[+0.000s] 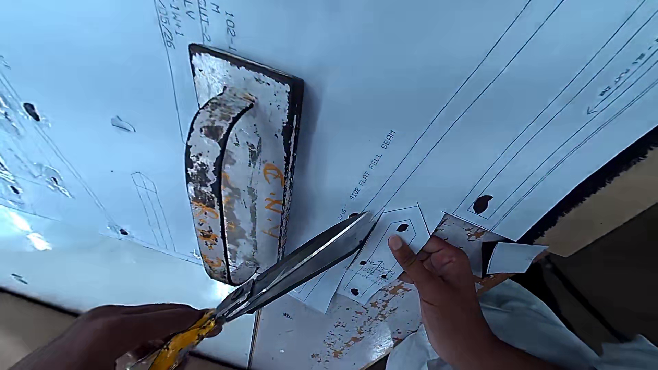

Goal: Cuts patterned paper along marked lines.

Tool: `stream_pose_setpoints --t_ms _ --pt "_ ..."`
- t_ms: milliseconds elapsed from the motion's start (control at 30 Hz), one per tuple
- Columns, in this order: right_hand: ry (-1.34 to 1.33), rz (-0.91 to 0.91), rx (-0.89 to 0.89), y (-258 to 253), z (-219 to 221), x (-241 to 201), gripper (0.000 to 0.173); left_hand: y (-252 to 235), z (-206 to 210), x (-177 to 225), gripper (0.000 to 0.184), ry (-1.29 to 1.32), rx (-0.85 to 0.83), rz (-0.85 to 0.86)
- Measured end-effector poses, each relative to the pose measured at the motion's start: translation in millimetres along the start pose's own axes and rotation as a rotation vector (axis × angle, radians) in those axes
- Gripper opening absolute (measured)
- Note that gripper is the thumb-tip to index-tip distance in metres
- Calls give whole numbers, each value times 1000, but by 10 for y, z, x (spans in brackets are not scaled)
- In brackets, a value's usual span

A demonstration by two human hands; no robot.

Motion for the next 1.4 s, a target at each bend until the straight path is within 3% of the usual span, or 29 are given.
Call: stream_pose_setpoints --t_ms 167,367,467,700,933,1200,1400 --pt "20 -36 -17 -4 -23 17 7 135 587 -439 30 204 30 163" --pt "44 -83 -47 -2 -53 7 9 -40 1595 -634 29 502 111 240" --pt "75 -109 -53 4 -60 -6 10 -147 1850 -741 29 591 139 265" --pt "132 -130 4 -2 -39 -4 8 -445 1688 -847 25 445 299 409" --pt "122 -151 27 -28 -45 19 5 -625 1455 -811 26 394 377 444" --pt "124 -167 4 -33 -78 36 6 -335 1354 -833 27 394 176 321" --pt "142 -181 -7 -34 -87 50 8 -485 1400 -878 27 381 252 405"
Point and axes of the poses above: each hand's wrist, its own y-axis away from the middle knuckle, its own z-axis out of the palm, x = y × z, the point moved 1 cm from there along -y, towards the middle knuckle, and after that the axes turned 9 degrees about z, right-handed, at the moved point
